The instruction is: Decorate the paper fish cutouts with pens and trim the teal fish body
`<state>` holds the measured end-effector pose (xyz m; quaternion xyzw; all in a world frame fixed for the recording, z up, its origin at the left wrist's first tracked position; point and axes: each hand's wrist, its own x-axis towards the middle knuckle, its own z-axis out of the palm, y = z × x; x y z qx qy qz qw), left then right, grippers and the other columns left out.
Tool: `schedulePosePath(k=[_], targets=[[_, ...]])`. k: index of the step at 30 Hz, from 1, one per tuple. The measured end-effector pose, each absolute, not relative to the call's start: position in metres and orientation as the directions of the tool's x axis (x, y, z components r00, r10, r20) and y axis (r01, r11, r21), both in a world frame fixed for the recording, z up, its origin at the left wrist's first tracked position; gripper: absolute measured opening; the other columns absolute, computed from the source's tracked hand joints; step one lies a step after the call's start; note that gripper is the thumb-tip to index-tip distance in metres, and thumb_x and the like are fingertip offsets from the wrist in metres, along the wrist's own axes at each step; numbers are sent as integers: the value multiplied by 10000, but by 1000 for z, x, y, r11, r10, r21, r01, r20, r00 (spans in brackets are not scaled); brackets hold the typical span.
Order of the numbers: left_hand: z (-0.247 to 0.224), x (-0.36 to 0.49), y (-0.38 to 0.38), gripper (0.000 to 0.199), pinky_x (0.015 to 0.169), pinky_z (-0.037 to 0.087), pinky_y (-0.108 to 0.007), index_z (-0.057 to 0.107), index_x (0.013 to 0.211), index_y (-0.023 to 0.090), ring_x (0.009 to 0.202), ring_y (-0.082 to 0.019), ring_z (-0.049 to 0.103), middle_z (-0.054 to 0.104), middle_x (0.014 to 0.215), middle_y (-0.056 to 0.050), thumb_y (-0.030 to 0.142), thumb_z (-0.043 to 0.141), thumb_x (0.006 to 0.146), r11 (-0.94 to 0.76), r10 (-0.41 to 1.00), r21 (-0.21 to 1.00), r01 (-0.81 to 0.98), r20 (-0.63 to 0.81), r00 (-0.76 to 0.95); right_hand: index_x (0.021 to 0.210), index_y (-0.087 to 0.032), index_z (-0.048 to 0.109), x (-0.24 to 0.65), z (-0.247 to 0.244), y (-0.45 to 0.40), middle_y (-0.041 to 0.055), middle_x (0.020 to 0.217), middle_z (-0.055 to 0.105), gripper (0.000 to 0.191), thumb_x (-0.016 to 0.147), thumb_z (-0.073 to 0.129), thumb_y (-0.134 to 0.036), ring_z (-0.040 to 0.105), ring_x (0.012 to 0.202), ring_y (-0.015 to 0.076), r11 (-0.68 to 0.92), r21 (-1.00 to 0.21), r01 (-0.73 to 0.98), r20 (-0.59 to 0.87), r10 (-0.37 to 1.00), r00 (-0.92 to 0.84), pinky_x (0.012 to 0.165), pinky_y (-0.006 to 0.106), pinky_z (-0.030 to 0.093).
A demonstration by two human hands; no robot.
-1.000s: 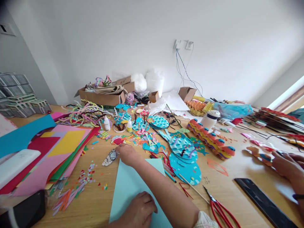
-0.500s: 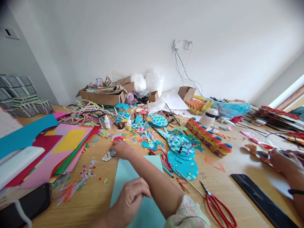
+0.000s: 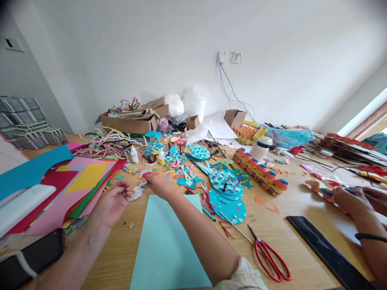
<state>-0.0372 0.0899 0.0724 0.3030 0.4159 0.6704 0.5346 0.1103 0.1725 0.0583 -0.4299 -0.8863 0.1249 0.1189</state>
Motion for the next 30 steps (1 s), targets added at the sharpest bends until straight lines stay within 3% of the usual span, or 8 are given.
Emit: schedulePosePath(k=[5, 8, 12, 13, 16, 18, 20, 30], targets=[[65, -48, 91, 68, 566, 457, -244, 633, 677, 172, 588, -139, 553, 614, 646, -23, 177, 602, 616, -46, 992, 983, -180, 24, -122, 776, -162, 578, 146, 55, 158, -24, 684, 599, 26, 788, 565, -180, 541, 616, 84, 410, -521, 749, 55, 892, -450, 537, 174, 332], [51, -35, 84, 96, 705, 474, -321, 678, 643, 200, 692, -209, 595, 665, 672, -46, 146, 642, 573, -43, 999, 995, 89, 40, 27, 791, -158, 578, 160, 41, 147, -52, 577, 564, 52, 798, 526, -159, 526, 470, 62, 276, -615, 739, -51, 921, -387, 466, 156, 332], [30, -13, 62, 331, 1022, 284, -442, 708, 845, 215, 1136, -314, 502, 650, 1115, -95, 83, 625, 553, -98, 986, 937, 336, 47, 157, 818, -154, 597, 164, 24, 136, -50, 564, 561, 130, 765, 500, -85, 530, 468, 63, 175, -676, 715, -113, 935, -336, 465, 152, 346], [26, -10, 56, 414, 1065, 210, -452, 689, 959, 194, 1231, -320, 416, 570, 1249, -114, 76, 623, 568, -128, 978, 897, 424, 44, 203, 825, -155, 604, 164, 21, 134, -50, 557, 556, 158, 749, 500, -64, 526, 477, 65, 164, -685, 710, -119, 936, -331, 473, 154, 346], [17, -6, 42, 532, 1090, 159, -489, 484, 1282, 183, 1331, -280, 268, 343, 1435, -109, 190, 546, 753, -352, 896, 486, 800, -70, 438, 847, -154, 619, 166, 14, 129, -54, 529, 538, 205, 718, 508, -40, 505, 488, 74, 144, -707, 692, -131, 935, -329, 489, 165, 342], [14, -6, 37, 530, 1087, 166, -509, 386, 1353, 182, 1342, -268, 242, 282, 1459, -95, 257, 473, 836, -427, 865, 313, 848, -131, 484, 859, -148, 621, 169, 11, 125, -54, 524, 530, 202, 717, 515, -52, 496, 491, 79, 135, -724, 676, -138, 932, -334, 497, 172, 343], [11, -7, 35, 524, 1085, 171, -522, 352, 1372, 180, 1345, -269, 234, 255, 1466, -85, 289, 435, 867, -446, 862, 239, 862, -146, 486, 869, -141, 621, 171, 10, 120, -49, 538, 537, 200, 718, 516, -62, 496, 496, 80, 125, -742, 659, -146, 929, -340, 498, 175, 346], [-5, -9, 24, 478, 1063, 245, -515, 449, 1312, 202, 1281, -274, 364, 394, 1409, -72, 261, 473, 838, -459, 883, 149, 876, -29, 468, 839, -151, 623, 183, 20, 103, -46, 598, 550, 185, 714, 529, -52, 510, 537, 77, 42, -787, 615, -145, 957, -251, 535, 180, 367]])
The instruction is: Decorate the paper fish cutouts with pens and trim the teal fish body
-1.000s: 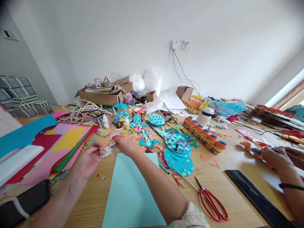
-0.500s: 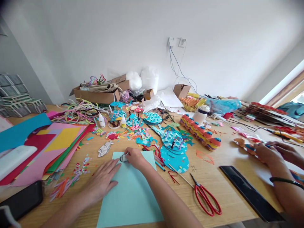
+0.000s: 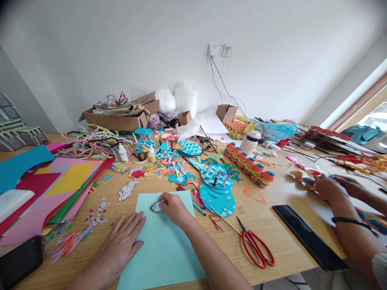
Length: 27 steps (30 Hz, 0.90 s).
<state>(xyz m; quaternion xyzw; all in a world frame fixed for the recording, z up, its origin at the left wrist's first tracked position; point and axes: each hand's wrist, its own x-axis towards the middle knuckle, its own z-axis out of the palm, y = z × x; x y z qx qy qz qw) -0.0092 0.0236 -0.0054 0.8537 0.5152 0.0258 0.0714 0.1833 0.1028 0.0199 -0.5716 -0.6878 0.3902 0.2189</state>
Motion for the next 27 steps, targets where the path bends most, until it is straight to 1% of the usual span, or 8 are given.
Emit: schedulePosePath(k=[4, 6, 8, 11, 14, 19, 23, 27], targets=[[11, -9, 34, 372, 1020, 320, -473, 566, 1180, 218, 1156, -244, 489, 580, 1235, -75, 176, 416, 842, -439, 893, 243, 865, 10, 450, 932, -149, 609, 193, 23, 110, -47, 609, 563, 237, 722, 544, -62, 525, 522, 70, -70, -797, 600, -231, 953, -195, 515, 172, 377], [20, -9, 45, 373, 968, 390, -409, 578, 1152, 193, 1095, -226, 524, 596, 1184, -95, 151, 383, 837, -401, 908, 336, 852, 20, 419, 1025, -146, 581, 194, 25, 116, -50, 593, 566, 300, 732, 560, -85, 518, 490, 68, -132, -789, 600, -288, 942, -172, 478, 166, 372], [24, -9, 58, 389, 962, 401, -375, 566, 1157, 181, 1095, -212, 520, 583, 1181, -98, 131, 373, 823, -355, 925, 426, 832, 28, 380, 1081, -128, 552, 195, 26, 124, -50, 553, 561, 339, 743, 568, -110, 509, 452, 72, -193, -774, 603, -347, 926, -149, 440, 164, 372], [25, -8, 72, 413, 965, 399, -357, 546, 1173, 181, 1089, -195, 522, 570, 1175, -91, 108, 365, 809, -334, 932, 458, 824, 27, 362, 1103, -98, 527, 199, 26, 134, -52, 481, 545, 367, 740, 571, -115, 511, 411, 87, -256, -738, 624, -397, 913, -96, 411, 168, 386], [24, -5, 76, 409, 976, 386, -359, 543, 1168, 168, 1093, -198, 522, 562, 1173, -99, 106, 385, 796, -318, 934, 463, 827, 5, 357, 1024, -111, 553, 206, 23, 141, -59, 425, 528, 322, 706, 602, -113, 517, 380, 102, -290, -699, 654, -416, 909, -42, 386, 171, 387], [30, -3, 69, 399, 967, 392, -330, 536, 1175, 144, 1109, -202, 521, 541, 1196, -118, 120, 399, 802, -285, 934, 464, 839, -62, 351, 793, -141, 593, 212, 15, 146, -33, 410, 556, 118, 683, 637, -148, 529, 367, 100, -293, -655, 697, -434, 900, -30, 384, 161, 385], [35, -6, 60, 399, 978, 378, -317, 514, 1206, 145, 1135, -196, 504, 521, 1239, -117, 129, 393, 826, -269, 928, 455, 849, -114, 354, 747, -154, 582, 209, 15, 142, -25, 439, 577, 67, 685, 599, -135, 549, 392, 104, -269, -646, 714, -429, 902, -48, 380, 159, 385], [34, -10, 50, 401, 947, 402, -311, 503, 1223, 142, 1099, -194, 527, 533, 1230, -115, 119, 372, 845, -268, 912, 439, 857, -170, 373, 704, -161, 564, 205, 25, 133, -27, 442, 570, 51, 684, 566, -114, 556, 407, 102, -244, -648, 722, -411, 909, -62, 374, 151, 376]])
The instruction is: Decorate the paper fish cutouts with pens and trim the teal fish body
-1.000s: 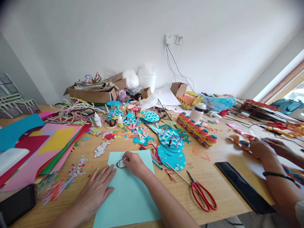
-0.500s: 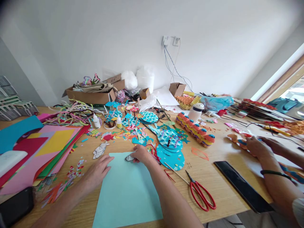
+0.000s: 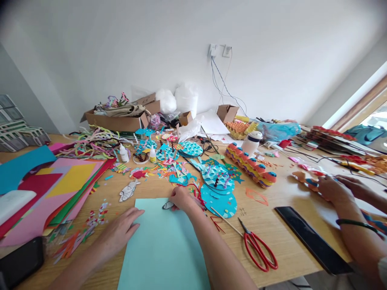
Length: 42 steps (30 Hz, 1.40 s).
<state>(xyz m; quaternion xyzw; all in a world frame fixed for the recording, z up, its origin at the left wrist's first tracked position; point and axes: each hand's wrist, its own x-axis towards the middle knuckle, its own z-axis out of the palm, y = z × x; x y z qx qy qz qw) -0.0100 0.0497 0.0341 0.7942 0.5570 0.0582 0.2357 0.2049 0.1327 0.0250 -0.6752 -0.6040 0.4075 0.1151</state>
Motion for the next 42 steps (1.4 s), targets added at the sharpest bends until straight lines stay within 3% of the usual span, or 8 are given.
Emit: schedulePosePath(k=[7, 11, 17, 20, 25, 30, 36, 42], targets=[[24, -11, 45, 369, 987, 371, -367, 582, 1104, 166, 1116, -221, 497, 565, 1190, -99, 70, 429, 782, -359, 894, 377, 854, -125, 431, 630, -167, 517, 193, 44, 116, -47, 419, 527, 109, 687, 560, -84, 511, 371, 78, -254, -641, 724, -403, 915, -36, 368, 146, 352], [16, -14, 48, 367, 982, 371, -376, 596, 1066, 178, 1087, -219, 505, 574, 1166, -89, 60, 439, 755, -389, 890, 366, 845, -88, 447, 740, -174, 528, 191, 47, 112, -60, 478, 535, 80, 712, 565, -110, 487, 381, 66, -221, -670, 709, -327, 945, -15, 371, 152, 326], [20, -16, 51, 368, 959, 380, -351, 593, 1053, 190, 1078, -207, 512, 589, 1128, -79, 65, 436, 744, -345, 901, 436, 831, -93, 424, 741, -170, 501, 172, 35, 106, -81, 496, 492, 104, 731, 508, -67, 489, 430, 54, -92, -869, 485, -199, 965, -173, 416, 139, 343], [32, -20, 52, 332, 875, 421, -303, 598, 994, 170, 997, -188, 556, 609, 1045, -82, 55, 396, 758, -302, 910, 472, 828, -117, 398, 741, -171, 493, 153, 25, 101, -84, 510, 486, 175, 691, 488, -4, 496, 445, 57, -90, -885, 456, -219, 946, -240, 435, 143, 370], [41, -25, 50, 290, 816, 438, -290, 615, 881, 178, 926, -188, 590, 643, 953, -63, 54, 374, 778, -324, 898, 422, 847, -146, 416, 764, -171, 498, 131, 20, 97, -80, 564, 488, 197, 683, 503, 9, 500, 462, 52, -68, -848, 526, -230, 941, -248, 452, 144, 381], [28, -24, 48, 316, 924, 403, -327, 633, 895, 160, 1030, -204, 562, 640, 1050, -87, 25, 388, 747, -330, 900, 403, 853, -138, 413, 797, -166, 535, 125, 21, 99, -45, 629, 547, 187, 697, 511, -10, 514, 507, 67, -21, -767, 641, -216, 949, -228, 497, 163, 375], [17, -23, 49, 449, 1012, 354, -373, 587, 1101, 175, 1155, -205, 497, 560, 1242, -91, 12, 391, 732, -350, 909, 357, 866, -95, 407, 823, -161, 596, 122, 23, 100, 68, 907, 633, 178, 702, 536, -45, 554, 851, 154, 130, -618, 775, -120, 959, -256, 719, 226, 368], [15, -19, 53, 455, 998, 376, -392, 566, 1160, 171, 1138, -219, 510, 548, 1278, -86, 42, 398, 757, -406, 898, 251, 879, -65, 434, 907, -167, 617, 123, 24, 100, 84, 980, 630, 209, 733, 536, -85, 565, 883, 159, 194, -503, 843, -133, 945, -297, 708, 225, 362]])
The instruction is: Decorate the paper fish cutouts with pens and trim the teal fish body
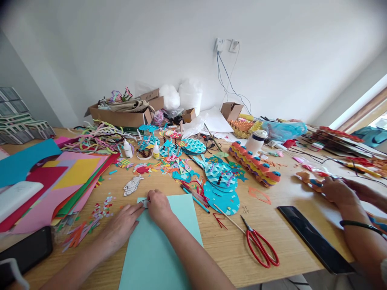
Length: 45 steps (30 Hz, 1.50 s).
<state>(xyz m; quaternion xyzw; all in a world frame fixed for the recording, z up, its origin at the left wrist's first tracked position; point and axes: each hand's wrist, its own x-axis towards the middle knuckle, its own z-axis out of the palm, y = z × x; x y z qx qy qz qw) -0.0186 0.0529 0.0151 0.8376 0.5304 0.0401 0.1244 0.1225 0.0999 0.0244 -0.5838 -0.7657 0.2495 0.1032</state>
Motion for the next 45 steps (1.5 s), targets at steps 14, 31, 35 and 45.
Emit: schedulePosePath(k=[14, 31, 35, 45], targets=[[4, -13, 50, 458, 904, 432, -368, 564, 1181, 207, 1011, -219, 551, 584, 1221, -61, 51, 349, 808, -406, 912, 168, 899, 7, 410, 934, -190, 631, 176, 67, 135, 89, 933, 661, 210, 784, 490, -148, 592, 868, 204, 154, -271, 950, -91, 979, -184, 630, 253, 354], [9, 2, 45, 424, 873, 416, -435, 561, 1194, 185, 1113, -284, 469, 578, 1178, -109, 34, 364, 851, -364, 931, 83, 928, 27, 363, 1169, -192, 558, 70, 48, 175, 86, 1161, 570, 399, 812, 440, -59, 496, 1063, 236, 766, -102, 635, -66, 631, -773, 841, 340, 427], [4, 3, 44, 433, 849, 436, -424, 549, 1209, 182, 1077, -275, 499, 579, 1170, -114, 22, 369, 850, -363, 932, 71, 929, 44, 360, 1120, -200, 597, 60, 46, 183, 102, 1112, 586, 353, 809, 476, -86, 518, 1027, 270, 792, -65, 607, -117, 598, -793, 780, 359, 449], [-3, 3, 46, 399, 840, 442, -411, 545, 1208, 210, 1057, -252, 517, 589, 1161, -86, 52, 418, 864, -348, 936, 46, 936, 82, 344, 1011, -147, 586, 66, 48, 193, 115, 1043, 598, 224, 808, 496, -126, 542, 973, 210, 756, -78, 650, -53, 648, -760, 738, 271, 416]])
